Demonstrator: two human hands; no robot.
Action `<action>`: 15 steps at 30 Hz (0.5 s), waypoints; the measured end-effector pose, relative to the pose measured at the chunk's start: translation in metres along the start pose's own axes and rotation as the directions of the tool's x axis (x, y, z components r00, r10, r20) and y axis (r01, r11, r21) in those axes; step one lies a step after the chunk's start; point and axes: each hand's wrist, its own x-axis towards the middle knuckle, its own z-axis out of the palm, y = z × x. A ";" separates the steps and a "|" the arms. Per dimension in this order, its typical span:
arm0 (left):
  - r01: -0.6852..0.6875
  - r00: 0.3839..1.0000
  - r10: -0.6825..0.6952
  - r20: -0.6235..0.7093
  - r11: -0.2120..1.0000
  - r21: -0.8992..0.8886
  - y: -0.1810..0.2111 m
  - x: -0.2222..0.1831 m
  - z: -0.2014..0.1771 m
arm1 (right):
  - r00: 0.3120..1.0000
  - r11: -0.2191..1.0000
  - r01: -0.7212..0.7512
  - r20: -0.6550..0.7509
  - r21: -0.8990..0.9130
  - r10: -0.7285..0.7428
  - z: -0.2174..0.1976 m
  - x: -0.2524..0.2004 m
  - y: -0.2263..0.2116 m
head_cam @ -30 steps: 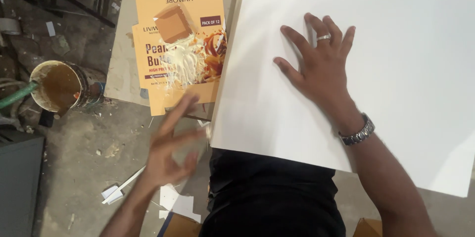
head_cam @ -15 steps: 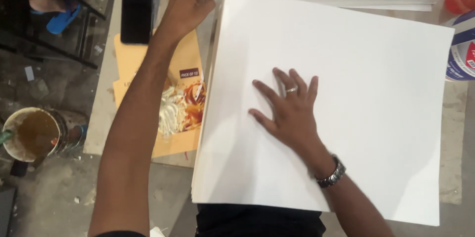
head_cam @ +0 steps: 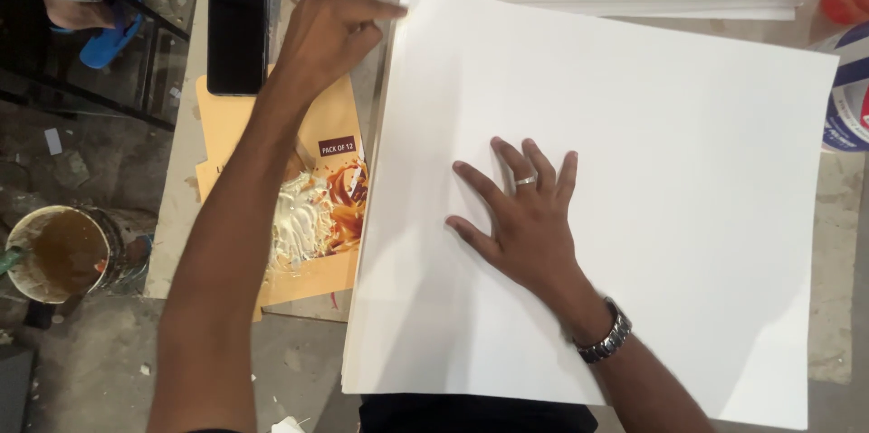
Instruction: Applying adhesive and assembling large paper folders or boxes.
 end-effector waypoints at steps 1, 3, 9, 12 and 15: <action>-0.003 1.000 0.003 0.005 1.000 0.000 0.009 -0.009 -0.004 | 1.000 1.000 -0.005 -0.001 0.003 0.005 0.001 0.000 0.001; -0.092 0.995 0.094 -0.023 0.993 0.068 0.027 -0.029 -0.013 | 1.000 1.000 -0.001 0.002 -0.005 0.001 0.002 0.000 0.001; -0.054 0.992 0.035 0.122 0.986 0.159 0.100 -0.113 -0.043 | 1.000 0.999 0.006 0.024 -0.038 -0.005 0.004 0.000 0.003; 0.336 0.903 -0.354 0.245 0.935 0.114 0.145 -0.152 -0.056 | 1.000 0.999 0.004 0.021 -0.040 -0.003 0.006 0.000 0.003; 0.258 0.901 -0.295 0.317 0.954 0.155 0.169 -0.208 -0.055 | 1.000 0.999 0.006 0.011 -0.036 -0.006 0.005 -0.001 0.005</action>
